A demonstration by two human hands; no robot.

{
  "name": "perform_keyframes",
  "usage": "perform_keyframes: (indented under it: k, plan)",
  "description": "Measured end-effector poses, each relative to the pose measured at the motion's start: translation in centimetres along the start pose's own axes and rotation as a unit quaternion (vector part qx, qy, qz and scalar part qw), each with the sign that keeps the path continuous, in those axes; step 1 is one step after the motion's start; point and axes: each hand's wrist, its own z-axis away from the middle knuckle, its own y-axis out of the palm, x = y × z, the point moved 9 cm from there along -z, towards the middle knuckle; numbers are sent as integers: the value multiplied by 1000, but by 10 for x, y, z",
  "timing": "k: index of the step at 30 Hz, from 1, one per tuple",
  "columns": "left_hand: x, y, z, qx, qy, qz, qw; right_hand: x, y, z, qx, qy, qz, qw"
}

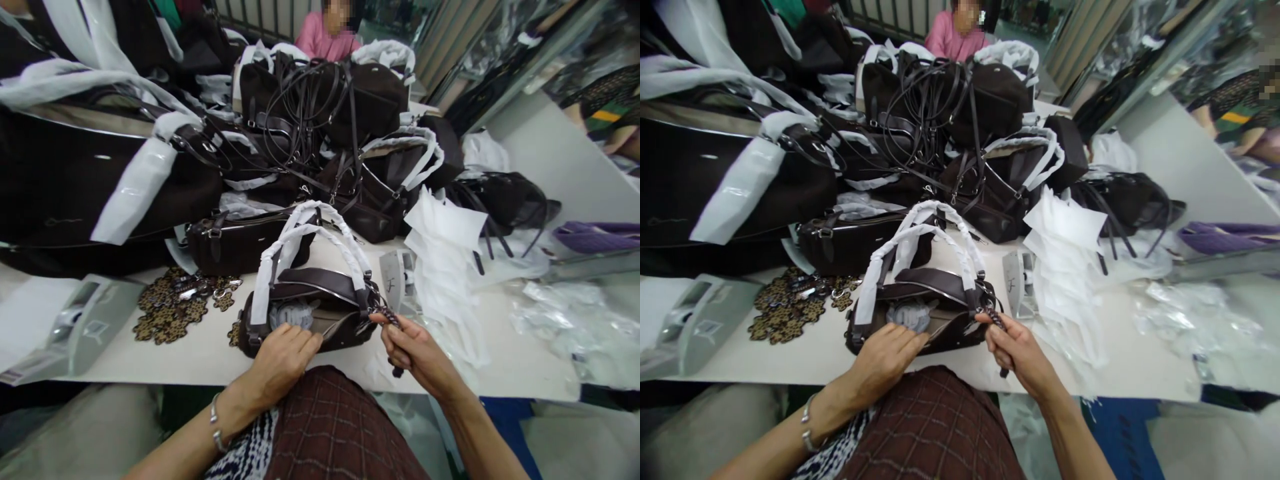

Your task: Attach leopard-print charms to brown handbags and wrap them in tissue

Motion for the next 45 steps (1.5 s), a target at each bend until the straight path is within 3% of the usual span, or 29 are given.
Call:
perform_keyframes:
  k: [5,8,10,12,14,16,18,20,21,24,27,29,32,35,39,45]
  plan:
    - [58,-17,-45,-43,-110,-61,991,19,23,-7,-4,-61,60,996]
    - [58,-18,-54,-52,-160,47,985,9,32,-8,-10,-51,149,987]
    - [43,5,-49,4,-196,194,961,-1,36,-6,-22,-60,259,964]
    - [22,40,-39,76,-245,374,891,-7,45,-1,-27,-106,400,910]
    - [2,74,-31,109,-311,532,780,-15,58,4,-13,-145,522,841]
    - [-9,96,-29,82,-374,623,682,-25,66,9,23,-158,591,790]
    - [-12,106,-30,28,-416,651,634,-27,60,16,59,-178,609,770]
    - [-15,110,-30,-16,-438,661,609,-12,30,24,45,-220,586,779]
    - [-16,112,-29,-29,-450,663,597,1,5,27,9,-239,565,789]
    - [-21,117,-21,-55,-488,654,575,51,-99,32,-166,-271,509,800]
    - [-24,113,-13,-99,-510,619,589,101,-188,23,-294,-293,492,765]
    - [-27,111,-6,-122,-529,586,601,132,-225,5,-342,-305,500,735]
    - [-33,112,5,-130,-557,536,621,170,-252,-36,-355,-309,548,692]
    - [-43,116,15,-135,-567,502,639,188,-265,-84,-308,-258,627,667]
    - [-55,116,24,-201,-581,469,634,188,-286,-121,-255,-201,656,681]
    - [-67,117,35,-239,-608,446,612,197,-313,-123,-215,-209,635,712]
